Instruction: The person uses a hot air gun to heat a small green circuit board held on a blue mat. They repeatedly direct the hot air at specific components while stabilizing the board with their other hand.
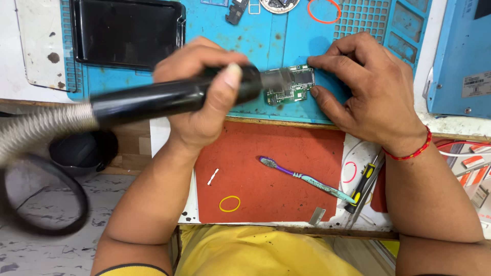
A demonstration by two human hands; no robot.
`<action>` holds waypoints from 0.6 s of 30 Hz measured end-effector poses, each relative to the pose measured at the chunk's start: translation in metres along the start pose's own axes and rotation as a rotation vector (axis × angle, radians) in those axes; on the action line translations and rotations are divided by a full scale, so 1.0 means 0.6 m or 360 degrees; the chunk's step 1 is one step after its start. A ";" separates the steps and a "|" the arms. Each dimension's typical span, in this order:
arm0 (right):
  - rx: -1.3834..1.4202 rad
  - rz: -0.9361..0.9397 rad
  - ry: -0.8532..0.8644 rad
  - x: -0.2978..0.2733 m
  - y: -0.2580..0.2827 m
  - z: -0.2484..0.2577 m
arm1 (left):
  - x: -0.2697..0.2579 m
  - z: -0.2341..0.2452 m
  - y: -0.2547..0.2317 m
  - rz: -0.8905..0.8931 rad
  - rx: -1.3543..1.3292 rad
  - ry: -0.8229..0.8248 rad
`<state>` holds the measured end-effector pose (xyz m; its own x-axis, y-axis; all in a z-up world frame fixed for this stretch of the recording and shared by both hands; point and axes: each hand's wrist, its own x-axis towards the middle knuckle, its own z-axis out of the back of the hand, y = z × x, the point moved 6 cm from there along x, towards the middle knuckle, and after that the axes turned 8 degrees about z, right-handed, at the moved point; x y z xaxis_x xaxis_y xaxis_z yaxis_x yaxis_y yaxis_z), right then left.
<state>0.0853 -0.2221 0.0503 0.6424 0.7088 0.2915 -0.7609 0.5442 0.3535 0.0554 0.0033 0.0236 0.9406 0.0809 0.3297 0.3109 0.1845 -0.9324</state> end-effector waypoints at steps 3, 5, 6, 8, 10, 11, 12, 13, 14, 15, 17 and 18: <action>-0.0010 -0.0020 0.0010 0.002 0.000 0.000 | 0.000 -0.005 -0.004 -0.0029 -0.0134 0.0164; -0.0005 -0.0011 0.0006 0.002 0.000 0.000 | -0.005 -0.001 0.000 0.0021 -0.0181 0.0012; -0.0002 -0.0008 0.0000 0.000 0.000 0.000 | -0.005 0.000 0.001 0.0020 -0.0180 0.0018; 0.0001 -0.0012 0.0000 -0.004 -0.002 -0.002 | -0.002 -0.004 0.002 -0.0023 -0.0168 0.0158; 0.0006 -0.0019 0.0006 -0.009 -0.008 -0.004 | -0.003 -0.006 0.001 -0.0051 -0.0151 0.0177; 0.0012 -0.0026 0.0012 -0.011 -0.011 -0.007 | -0.007 -0.004 0.001 -0.0037 -0.0147 0.0062; 0.0018 -0.0039 0.0021 -0.015 -0.014 -0.010 | -0.008 -0.003 0.003 -0.0006 -0.0155 0.0063; 0.0007 -0.0031 0.0011 -0.018 -0.016 -0.011 | -0.008 -0.002 0.006 0.0025 -0.0163 0.0064; -0.0003 -0.0024 0.0004 -0.021 -0.018 -0.013 | -0.006 0.001 0.008 0.0069 -0.0180 0.0178; -0.0013 -0.0017 -0.0004 -0.023 -0.018 -0.014 | -0.009 0.001 0.008 0.0080 -0.0169 0.0199; 0.0018 -0.0021 -0.0009 -0.024 -0.019 -0.015 | -0.012 -0.001 0.004 0.0046 -0.0119 0.0143; 0.0031 -0.0020 -0.0015 -0.022 -0.019 -0.014 | -0.010 -0.001 0.003 0.0020 -0.0098 0.0080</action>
<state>0.0846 -0.2342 0.0351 0.6526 0.6978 0.2954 -0.7511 0.5440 0.3741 0.0502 0.0023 0.0199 0.9496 0.0330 0.3117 0.3056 0.1230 -0.9442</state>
